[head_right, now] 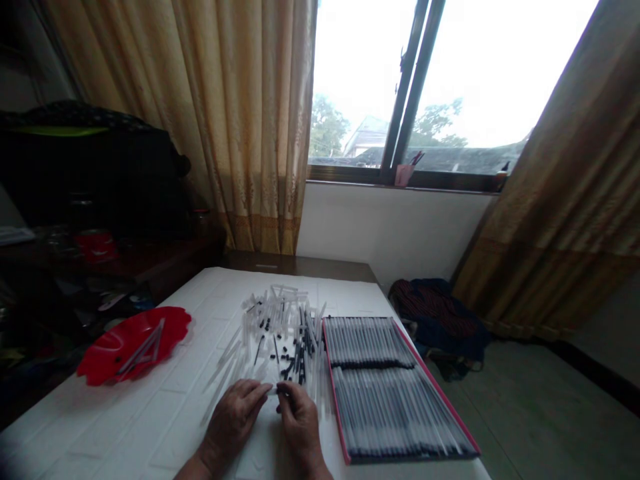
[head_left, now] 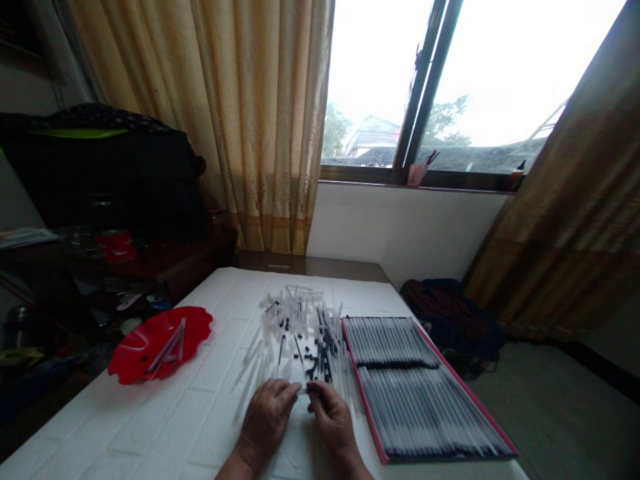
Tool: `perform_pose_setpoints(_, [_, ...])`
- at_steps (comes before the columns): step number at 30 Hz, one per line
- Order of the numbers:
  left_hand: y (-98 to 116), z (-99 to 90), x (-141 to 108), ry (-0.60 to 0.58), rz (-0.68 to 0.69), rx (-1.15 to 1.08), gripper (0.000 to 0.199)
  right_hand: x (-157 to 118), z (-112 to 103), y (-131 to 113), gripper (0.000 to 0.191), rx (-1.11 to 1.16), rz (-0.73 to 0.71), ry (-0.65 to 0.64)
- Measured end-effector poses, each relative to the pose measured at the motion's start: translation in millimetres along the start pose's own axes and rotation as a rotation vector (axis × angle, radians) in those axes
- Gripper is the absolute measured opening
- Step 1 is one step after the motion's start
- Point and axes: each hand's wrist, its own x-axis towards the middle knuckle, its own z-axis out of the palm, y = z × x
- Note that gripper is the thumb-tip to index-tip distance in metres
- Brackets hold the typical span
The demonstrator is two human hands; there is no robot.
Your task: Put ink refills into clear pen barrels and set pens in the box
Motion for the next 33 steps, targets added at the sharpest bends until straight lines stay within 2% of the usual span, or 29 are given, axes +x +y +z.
perform_pose_setpoints(14, [1, -2.7, 2, 0.044, 0.03, -0.027, 0.032, 0, 0, -16, 0.035, -0.21, -0.007, -0.055])
perform_pose_setpoints(21, [3, -4.8, 2, 0.067, 0.075, -0.04, 0.036, 3, 0, -19, 0.054, -0.277, 0.004, -0.083])
perform_pose_setpoints(26, [3, -4.2, 1, 0.086, 0.065, -0.063, 0.031, 4, 1, -18, 0.061, -0.289, 0.011, -0.106])
perform_pose_setpoints(33, [2, -4.5, 3, 0.078, 0.032, -0.032, 0.032, 1, -1, -18, 0.041, -0.223, -0.03, -0.055])
